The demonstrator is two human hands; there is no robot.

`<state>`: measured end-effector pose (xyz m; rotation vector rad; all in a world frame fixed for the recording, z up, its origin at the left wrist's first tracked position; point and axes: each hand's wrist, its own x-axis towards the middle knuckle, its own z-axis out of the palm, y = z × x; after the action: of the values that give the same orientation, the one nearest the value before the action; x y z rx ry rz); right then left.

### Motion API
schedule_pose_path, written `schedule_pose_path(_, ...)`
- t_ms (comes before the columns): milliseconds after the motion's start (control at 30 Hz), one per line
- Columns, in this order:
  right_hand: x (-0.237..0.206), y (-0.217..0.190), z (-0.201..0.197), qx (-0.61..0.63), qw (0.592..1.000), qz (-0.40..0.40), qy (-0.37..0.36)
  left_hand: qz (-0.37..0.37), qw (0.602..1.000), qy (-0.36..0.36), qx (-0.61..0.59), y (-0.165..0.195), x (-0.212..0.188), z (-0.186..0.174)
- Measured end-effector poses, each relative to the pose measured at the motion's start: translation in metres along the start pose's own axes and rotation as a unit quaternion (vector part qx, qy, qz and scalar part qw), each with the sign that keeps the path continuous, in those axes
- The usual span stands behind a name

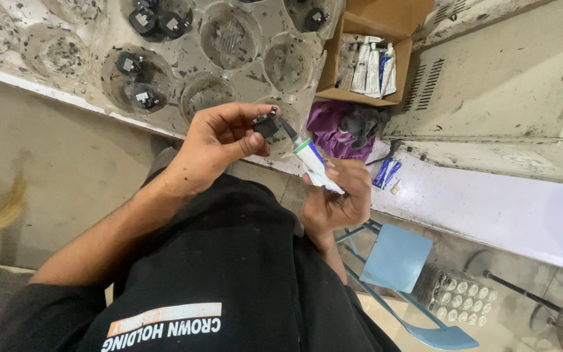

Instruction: The person picks small black components one at a time from an egg-carton-style tray and squeezes adhesive from a tube onto each component, then places it back into the tray. Around 00:30 the person wipes the tube tip with a cloth before resuming applying adhesive to more components.

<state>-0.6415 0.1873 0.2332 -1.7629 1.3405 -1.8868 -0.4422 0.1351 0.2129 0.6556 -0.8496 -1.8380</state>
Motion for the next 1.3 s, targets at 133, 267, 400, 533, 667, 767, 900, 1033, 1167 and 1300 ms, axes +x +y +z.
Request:
schedule_pose_path(133,0.0,-0.002,-0.003,-0.008,0.999,-0.001,-0.045,0.008,0.999,-0.033,0.009,-0.002,-0.001,-0.002)
schedule_pose_path(267,0.001,-0.001,-0.003,-0.005,0.999,-0.014,-0.033,-0.005,1.0,-0.027,0.008,-0.004,-0.001,-0.003)
schedule_pose_path(400,0.003,-0.001,-0.004,0.007,0.999,-0.005,-0.034,-0.018,0.999,-0.032,0.009,-0.007,-0.001,-0.005)
schedule_pose_path(533,0.004,-0.005,-0.007,-0.027,0.998,-0.01,-0.056,-0.037,0.999,-0.023,-0.032,-0.012,0.002,-0.006)
schedule_pose_path(667,0.006,-0.005,-0.004,0.0,0.999,0.004,-0.046,-0.054,0.997,-0.022,-0.051,-0.016,0.004,-0.01)
schedule_pose_path(767,0.008,-0.005,-0.004,0.009,0.999,0.009,-0.046,-0.051,0.997,-0.025,-0.052,-0.018,0.006,-0.012)
schedule_pose_path(900,0.01,-0.004,-0.003,0.002,0.998,0.014,-0.065,-0.057,0.996,-0.025,-0.069,-0.017,0.008,-0.014)
schedule_pose_path(1033,0.011,-0.003,0.002,0.001,0.997,0.035,-0.076,-0.069,0.993,-0.011,-0.1,-0.009,0.009,-0.017)
schedule_pose_path(1167,0.008,-0.001,0.01,-0.016,0.999,0.02,-0.022,0.052,0.995,0.087,-0.001,0.012,0.008,-0.031)
schedule_pose_path(1300,0.008,0.004,0.011,-0.02,1.0,0.017,0.017,0.212,0.936,0.194,0.203,0.064,0.002,-0.078)
